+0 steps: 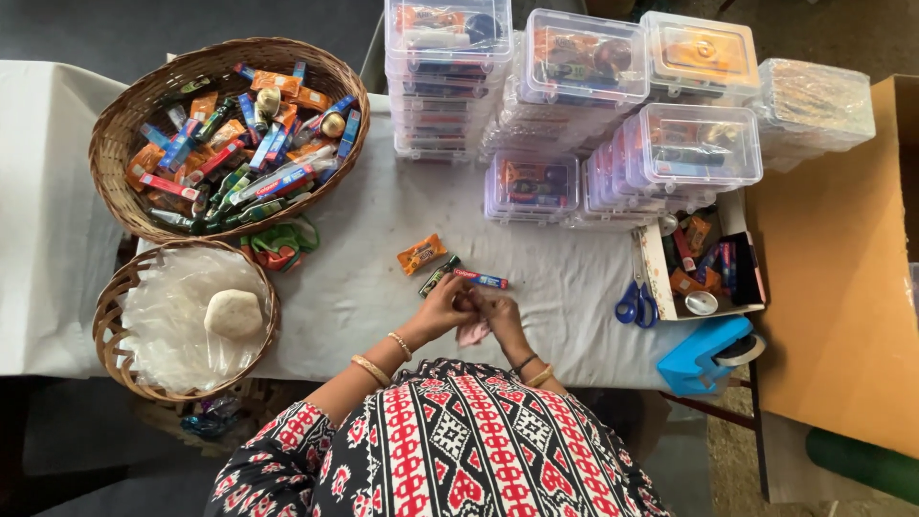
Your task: The person picks small packaged toiletry items from a wicker basket, wraps some in clear plastic, and places them into small transparent plastic storage boxes on the table. They occasionally wipe items with a pink cloth and stack filled boxes with others on the table.
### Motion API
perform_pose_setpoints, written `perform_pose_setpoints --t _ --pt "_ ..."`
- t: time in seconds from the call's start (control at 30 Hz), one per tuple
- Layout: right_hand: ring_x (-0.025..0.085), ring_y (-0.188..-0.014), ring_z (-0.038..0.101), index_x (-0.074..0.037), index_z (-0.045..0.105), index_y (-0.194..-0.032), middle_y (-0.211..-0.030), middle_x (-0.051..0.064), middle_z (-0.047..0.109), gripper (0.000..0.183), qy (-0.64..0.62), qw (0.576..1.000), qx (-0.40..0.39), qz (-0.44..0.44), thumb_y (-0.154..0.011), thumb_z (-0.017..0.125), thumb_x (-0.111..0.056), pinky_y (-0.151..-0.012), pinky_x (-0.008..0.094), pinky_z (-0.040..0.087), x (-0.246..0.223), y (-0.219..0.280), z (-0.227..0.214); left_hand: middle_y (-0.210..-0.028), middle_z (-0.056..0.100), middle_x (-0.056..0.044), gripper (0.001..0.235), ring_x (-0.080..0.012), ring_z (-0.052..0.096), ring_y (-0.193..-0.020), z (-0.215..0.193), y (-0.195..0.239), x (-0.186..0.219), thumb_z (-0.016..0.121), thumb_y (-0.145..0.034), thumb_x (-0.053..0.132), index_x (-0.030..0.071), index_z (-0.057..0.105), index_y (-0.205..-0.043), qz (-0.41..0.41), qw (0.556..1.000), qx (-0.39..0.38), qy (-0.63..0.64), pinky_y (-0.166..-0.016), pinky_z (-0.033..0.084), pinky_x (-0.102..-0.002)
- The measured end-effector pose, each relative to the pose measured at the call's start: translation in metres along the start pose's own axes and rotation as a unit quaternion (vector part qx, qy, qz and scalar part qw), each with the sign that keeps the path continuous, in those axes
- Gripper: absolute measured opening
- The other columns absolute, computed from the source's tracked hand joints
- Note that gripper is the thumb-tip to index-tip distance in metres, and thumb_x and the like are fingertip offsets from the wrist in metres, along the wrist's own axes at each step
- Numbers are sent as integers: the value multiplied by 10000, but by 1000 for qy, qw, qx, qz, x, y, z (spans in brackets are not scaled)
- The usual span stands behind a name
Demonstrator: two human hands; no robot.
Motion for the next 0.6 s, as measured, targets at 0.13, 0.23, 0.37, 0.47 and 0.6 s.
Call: perform_pose_setpoints --t 0.13,0.23,0.37,0.47,0.6 --pt "62 -503 590 -32 700 -674 -592 11 654 568 65 997 -32 32 -971 691 -516 -446 215 434 85 7 -19 -1095 583 -143 534 -333 584 -1028 16 10 -59 886 -643 160 71 630 -1103 13 1000 -11 -6 -873 525 -416" --pt "75 -479 626 -18 714 -705 -550 27 660 586 145 987 -8 71 -977 655 -534 -460 207 448 73 29 -35 -1045 613 -140 482 -346 590 -990 11 -1 -83 870 -661 158 78 646 -1080 -2 999 20 -47 -850 519 -428" --pt "69 -484 608 -43 765 -879 -623 32 703 490 134 981 80 115 -942 634 -511 -453 227 446 86 47 -72 -1043 645 -112 254 -340 621 -978 -8 -45 -95 735 -842 119 101 637 -1076 16 988 107 -112 -879 534 -426" --pt "64 -518 547 -40 763 -1028 -689 46 684 405 97 980 142 102 -939 665 -423 -458 245 422 131 58 -107 -1065 668 -92 231 -352 603 -1043 -22 -81 -62 719 -854 88 112 635 -1068 73 976 119 -167 -925 511 -451" --pt "74 -595 560 4 720 -970 -699 55 642 338 134 969 184 97 -1000 658 -326 -518 260 448 161 70 -140 -1106 678 -70 309 -347 554 -1131 -13 -120 -51 714 -784 48 123 639 -1074 87 972 44 -215 -948 472 -481"
Point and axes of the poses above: each hand's wrist, its own y-axis away from the middle knuckle, its own z-axis out of the palm, x = y × z, the point moved 7 cm from there along -y, towards the middle knuckle
